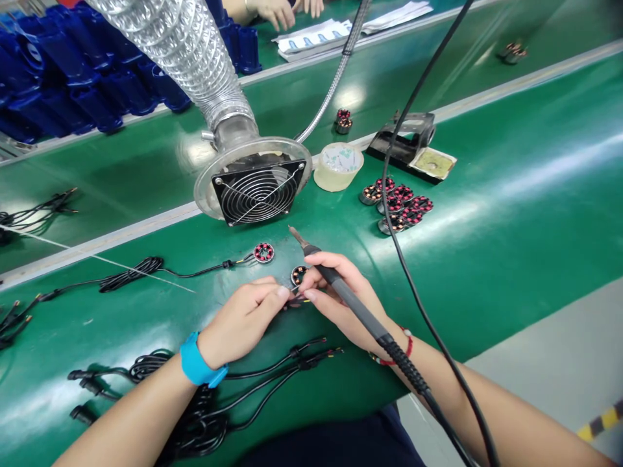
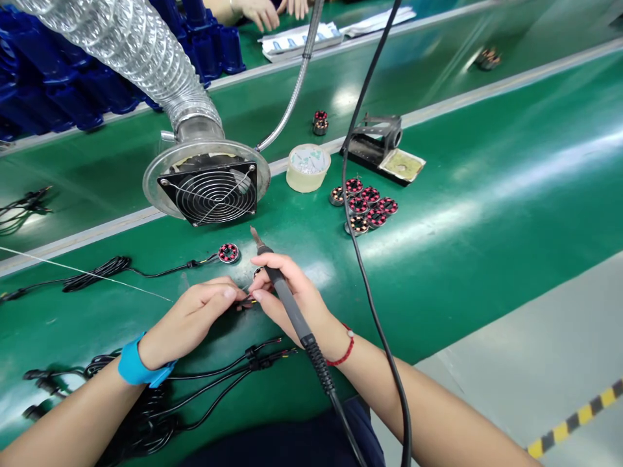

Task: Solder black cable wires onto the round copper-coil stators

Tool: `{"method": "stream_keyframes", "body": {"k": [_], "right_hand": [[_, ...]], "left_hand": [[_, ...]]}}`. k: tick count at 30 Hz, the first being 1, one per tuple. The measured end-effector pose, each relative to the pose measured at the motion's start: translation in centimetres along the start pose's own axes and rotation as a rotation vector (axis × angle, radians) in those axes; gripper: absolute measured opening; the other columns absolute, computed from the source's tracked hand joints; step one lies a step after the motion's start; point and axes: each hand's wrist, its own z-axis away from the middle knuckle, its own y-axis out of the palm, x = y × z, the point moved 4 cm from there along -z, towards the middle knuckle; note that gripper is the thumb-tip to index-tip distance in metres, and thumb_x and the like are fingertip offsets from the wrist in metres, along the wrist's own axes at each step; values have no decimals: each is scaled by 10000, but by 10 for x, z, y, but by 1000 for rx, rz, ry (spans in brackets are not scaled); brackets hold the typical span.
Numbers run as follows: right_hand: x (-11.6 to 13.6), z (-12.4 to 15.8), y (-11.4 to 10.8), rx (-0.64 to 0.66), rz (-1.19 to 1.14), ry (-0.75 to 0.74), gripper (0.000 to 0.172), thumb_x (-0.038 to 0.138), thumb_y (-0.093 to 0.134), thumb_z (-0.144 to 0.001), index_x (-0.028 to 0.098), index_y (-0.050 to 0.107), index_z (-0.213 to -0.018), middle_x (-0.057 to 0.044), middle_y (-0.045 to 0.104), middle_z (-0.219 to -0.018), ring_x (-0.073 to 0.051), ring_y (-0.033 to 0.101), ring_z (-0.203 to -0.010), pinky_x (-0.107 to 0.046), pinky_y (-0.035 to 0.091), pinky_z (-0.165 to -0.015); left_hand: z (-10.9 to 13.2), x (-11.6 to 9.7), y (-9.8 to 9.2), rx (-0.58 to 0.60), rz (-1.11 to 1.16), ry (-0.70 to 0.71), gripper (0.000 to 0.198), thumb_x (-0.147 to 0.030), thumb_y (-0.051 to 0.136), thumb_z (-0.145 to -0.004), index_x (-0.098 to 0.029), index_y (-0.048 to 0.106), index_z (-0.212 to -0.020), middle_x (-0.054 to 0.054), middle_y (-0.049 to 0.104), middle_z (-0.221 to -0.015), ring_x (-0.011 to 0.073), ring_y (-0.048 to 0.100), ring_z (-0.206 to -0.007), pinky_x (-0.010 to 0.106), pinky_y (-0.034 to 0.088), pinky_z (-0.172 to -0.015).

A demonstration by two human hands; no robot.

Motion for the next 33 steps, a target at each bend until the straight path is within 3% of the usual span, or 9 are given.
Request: {"method": "stream_keyframes", "body": {"k": [9,13,15,18,22,27,33], "right_hand": [[6,0,2,38,94,-141,389,64,554,-835,256,494,-1168,21,575,-828,-98,602,-716,-255,559,-707],[2,3,5,48,120,-129,342,96,549,-855,256,497,-1153,15,587,-841,-101,604,-711,-249,550,-676],[-1,4,7,60,117,-107,347,102,555,-857,256,496,-1163,12,597,-844,-102,611,-714,-247,553,-675],[-4,3,4,28,134,-49,336,119,547,-870,249,509,-1178,12,625,-833,-106,636,-730,-258,563,-702],[-2,2,-9,-117,204,81,294,217,531,-924,241,545,-1216,8,666,-786,-113,657,-633,-268,578,-632],[13,3,-22,-251,353,-54,212,221,597,-881,244,613,-1090,-18,661,-930,-101,608,-597,-256,525,-541],[12,13,-28,-248,365,-99,96,208,645,-849,222,616,-939,38,596,-639,-89,517,-453,-229,435,-424]], "left_hand": [[-2,-4,6,12,-107,24,385,-320,394,-951,-162,579,-653,18,580,-745,143,519,-747,294,413,-752],[-3,1,9,31,172,-105,202,-305,465,-900,-163,578,-813,3,581,-733,119,507,-653,258,418,-620],[-4,4,9,32,256,-146,171,-302,495,-874,-164,552,-791,-20,543,-676,100,469,-591,235,397,-567],[-9,9,3,-24,139,-119,175,-280,503,-856,-166,540,-728,-35,507,-640,96,436,-588,232,380,-583],[-16,20,-9,-87,-65,-126,170,-253,476,-854,-171,529,-715,-33,519,-649,109,457,-614,237,379,-604],[-18,27,-12,-68,-164,-138,181,-254,460,-874,-170,539,-734,-24,544,-678,117,482,-637,241,387,-621],[-19,22,-12,-77,-292,-16,165,-203,449,-897,-173,559,-777,-1,593,-765,135,525,-722,264,407,-704]]}}
